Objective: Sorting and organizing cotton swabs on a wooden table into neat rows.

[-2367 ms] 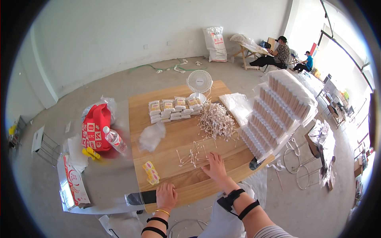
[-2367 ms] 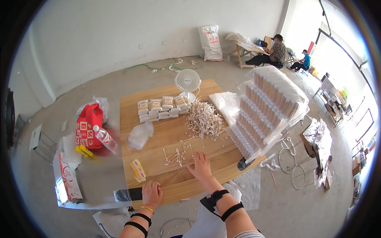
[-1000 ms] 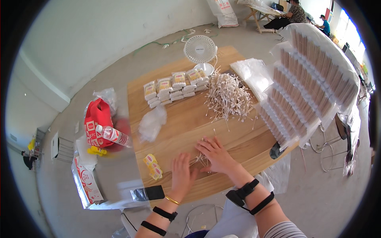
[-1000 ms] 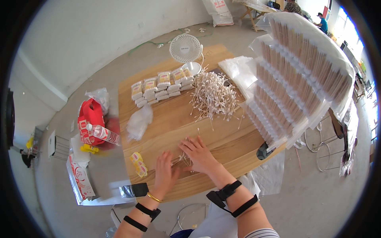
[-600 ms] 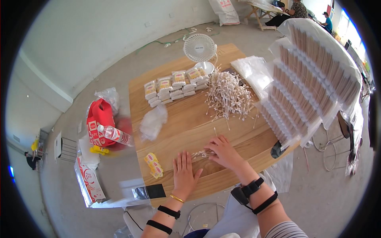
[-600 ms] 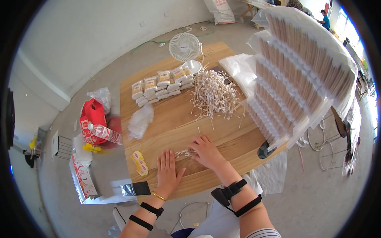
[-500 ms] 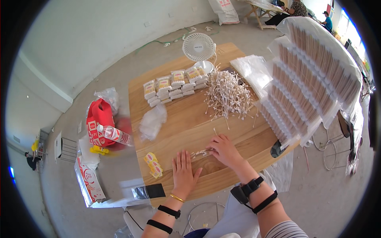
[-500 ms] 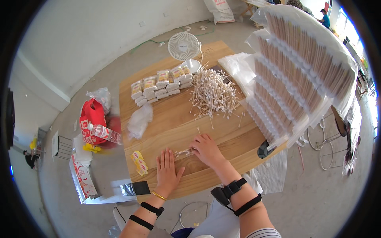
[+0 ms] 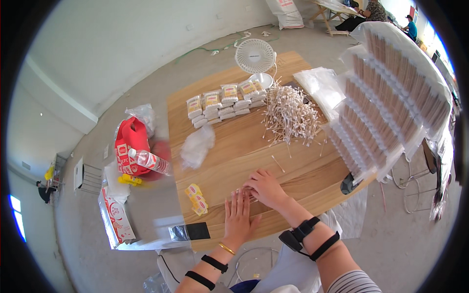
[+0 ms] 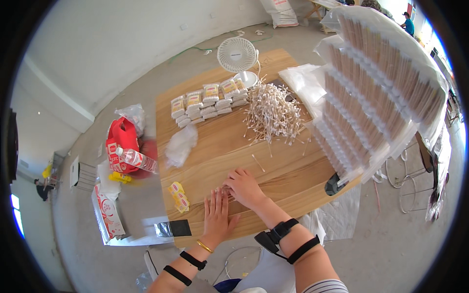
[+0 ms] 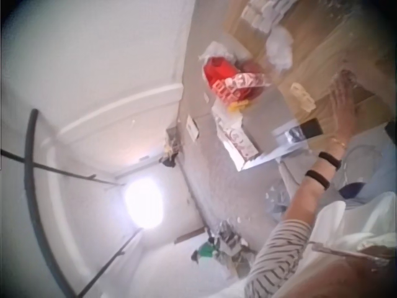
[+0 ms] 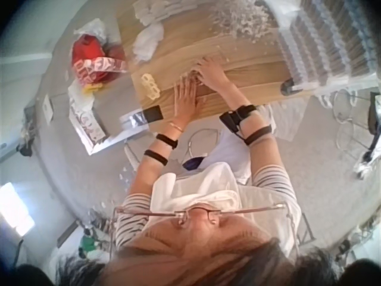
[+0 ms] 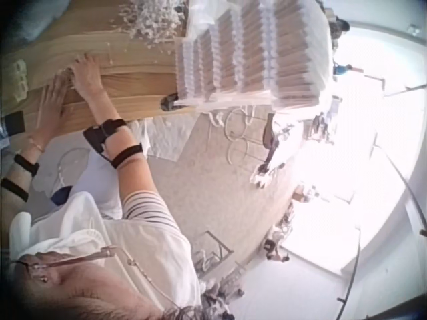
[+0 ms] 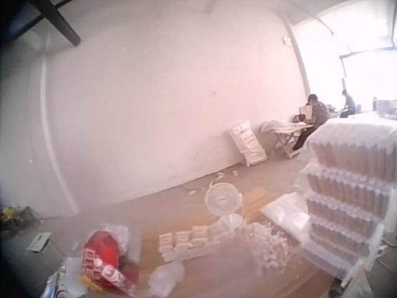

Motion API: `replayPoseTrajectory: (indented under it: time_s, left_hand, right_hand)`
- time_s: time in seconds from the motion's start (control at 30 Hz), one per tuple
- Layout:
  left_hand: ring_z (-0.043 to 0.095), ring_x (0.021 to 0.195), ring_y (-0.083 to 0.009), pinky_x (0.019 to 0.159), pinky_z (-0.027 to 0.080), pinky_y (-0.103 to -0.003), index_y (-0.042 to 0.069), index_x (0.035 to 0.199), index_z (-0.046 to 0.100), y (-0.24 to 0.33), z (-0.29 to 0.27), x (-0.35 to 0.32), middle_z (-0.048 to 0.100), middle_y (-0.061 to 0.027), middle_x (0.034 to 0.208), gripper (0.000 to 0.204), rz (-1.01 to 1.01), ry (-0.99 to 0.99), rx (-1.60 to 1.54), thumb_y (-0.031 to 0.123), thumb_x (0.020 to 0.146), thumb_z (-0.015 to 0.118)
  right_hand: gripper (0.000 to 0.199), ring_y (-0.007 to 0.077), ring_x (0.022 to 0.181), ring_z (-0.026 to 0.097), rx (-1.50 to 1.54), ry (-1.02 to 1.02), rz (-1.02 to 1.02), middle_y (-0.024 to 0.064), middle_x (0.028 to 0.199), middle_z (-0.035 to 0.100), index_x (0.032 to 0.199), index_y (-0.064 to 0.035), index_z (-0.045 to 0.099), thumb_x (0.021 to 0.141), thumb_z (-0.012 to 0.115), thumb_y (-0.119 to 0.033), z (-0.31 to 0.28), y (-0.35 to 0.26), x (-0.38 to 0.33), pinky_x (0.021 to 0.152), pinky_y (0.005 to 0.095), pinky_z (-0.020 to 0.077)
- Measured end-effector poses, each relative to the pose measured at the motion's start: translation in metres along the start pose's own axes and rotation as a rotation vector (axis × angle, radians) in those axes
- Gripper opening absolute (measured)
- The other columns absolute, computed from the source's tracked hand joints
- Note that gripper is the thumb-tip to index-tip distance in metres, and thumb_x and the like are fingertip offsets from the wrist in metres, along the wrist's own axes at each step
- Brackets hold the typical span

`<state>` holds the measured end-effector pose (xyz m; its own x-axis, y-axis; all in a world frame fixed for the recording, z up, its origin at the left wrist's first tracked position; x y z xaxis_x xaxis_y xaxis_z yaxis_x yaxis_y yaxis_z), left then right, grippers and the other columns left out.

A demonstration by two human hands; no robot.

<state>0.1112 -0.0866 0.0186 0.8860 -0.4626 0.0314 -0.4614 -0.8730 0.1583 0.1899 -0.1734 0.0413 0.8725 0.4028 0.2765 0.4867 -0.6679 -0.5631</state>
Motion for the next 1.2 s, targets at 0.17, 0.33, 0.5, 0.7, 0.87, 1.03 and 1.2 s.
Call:
replayPoseTrajectory:
  time_s: [0.17,0.33,0.5,0.7,0.87,1.03,1.2]
  left_hand:
    - [0.018,0.149,-0.0418,0.12,0.014,-0.056,-0.007,0.152,0.025,-0.008,-0.005,0.021,0.024,-0.0248,0.159,0.085,-0.058,0.013,-0.015,0.052,0.095,0.05]
    - [0.019,0.148,-0.0427,0.121,0.015,-0.055,-0.009,0.15,0.025,-0.011,-0.002,0.036,0.026,-0.0265,0.157,0.086,-0.049,0.048,-0.066,0.05,0.095,0.053]
    - [0.016,0.148,-0.0458,0.121,0.014,-0.056,-0.01,0.151,0.021,-0.014,0.007,0.028,0.021,-0.0289,0.158,0.091,0.026,0.044,-0.104,0.041,0.089,0.063]
    - [0.02,0.149,-0.0408,0.121,0.014,-0.054,-0.01,0.15,0.026,-0.01,-0.007,0.038,0.026,-0.0267,0.158,0.088,-0.04,0.074,-0.086,0.052,0.093,0.054]
    - [0.02,0.149,-0.0388,0.12,0.012,-0.057,-0.009,0.151,0.025,-0.02,-0.007,0.048,0.026,-0.0254,0.158,0.091,-0.076,0.037,0.098,0.058,0.094,0.049]
    - [0.018,0.149,-0.0409,0.121,0.009,-0.056,-0.01,0.151,0.022,-0.005,-0.001,0.033,0.023,-0.0269,0.159,0.092,-0.022,-0.03,0.01,0.058,0.095,0.049]
    - [0.017,0.15,-0.0404,0.12,0.008,-0.057,-0.01,0.151,0.024,0.005,-0.001,0.019,0.022,-0.0265,0.159,0.092,0.017,-0.061,-0.002,0.059,0.094,0.047]
  right_hand:
    - [0.028,0.0336,0.109,0.054,0.255,0.177,0.115,0.0129,0.11,0.06,0.11,-0.0052,0.065,0.083,0.069,-0.01,-0.019,0.017,-0.004,0.095,0.0414,0.0457]
    - [0.023,0.0371,0.112,0.053,0.534,0.3,0.33,0.0181,0.114,0.059,0.113,-0.0021,0.062,0.09,0.057,-0.006,0.004,0.044,-0.009,0.098,0.0432,0.0445]
    - [0.024,0.0413,0.117,0.051,0.626,0.287,0.135,0.0229,0.122,0.055,0.118,-0.0011,0.056,0.097,0.047,-0.008,0.023,-0.006,0.004,0.103,0.0454,0.0412]
    - [0.026,0.036,0.121,0.052,0.474,0.45,0.301,0.0206,0.125,0.056,0.124,-0.0013,0.056,0.101,0.045,-0.009,-0.003,0.05,-0.011,0.106,0.0409,0.0397]
    - [0.022,0.0349,0.111,0.056,0.524,0.494,0.336,0.0194,0.115,0.06,0.117,-0.0009,0.059,0.101,0.046,-0.01,-0.027,0.058,-0.01,0.098,0.0392,0.0435]
    - [0.021,0.0354,0.104,0.057,0.489,0.519,0.317,0.0191,0.107,0.06,0.111,0.0001,0.061,0.101,0.046,-0.012,-0.032,0.058,-0.01,0.091,0.0404,0.0454]
    - [0.02,0.0362,0.103,0.057,0.525,0.485,0.306,0.019,0.105,0.06,0.11,0.0,0.061,0.1,0.047,-0.011,-0.028,0.056,-0.009,0.09,0.0407,0.0458]
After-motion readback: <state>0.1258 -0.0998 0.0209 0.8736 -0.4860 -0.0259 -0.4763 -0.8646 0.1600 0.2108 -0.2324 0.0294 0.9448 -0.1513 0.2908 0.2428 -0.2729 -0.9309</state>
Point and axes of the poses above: each hand's wrist, its own x-axis towards the middle knuckle, its own z-axis out of the palm, y = z × x, the point moved 10 cm from there along x, towards the middle knuckle
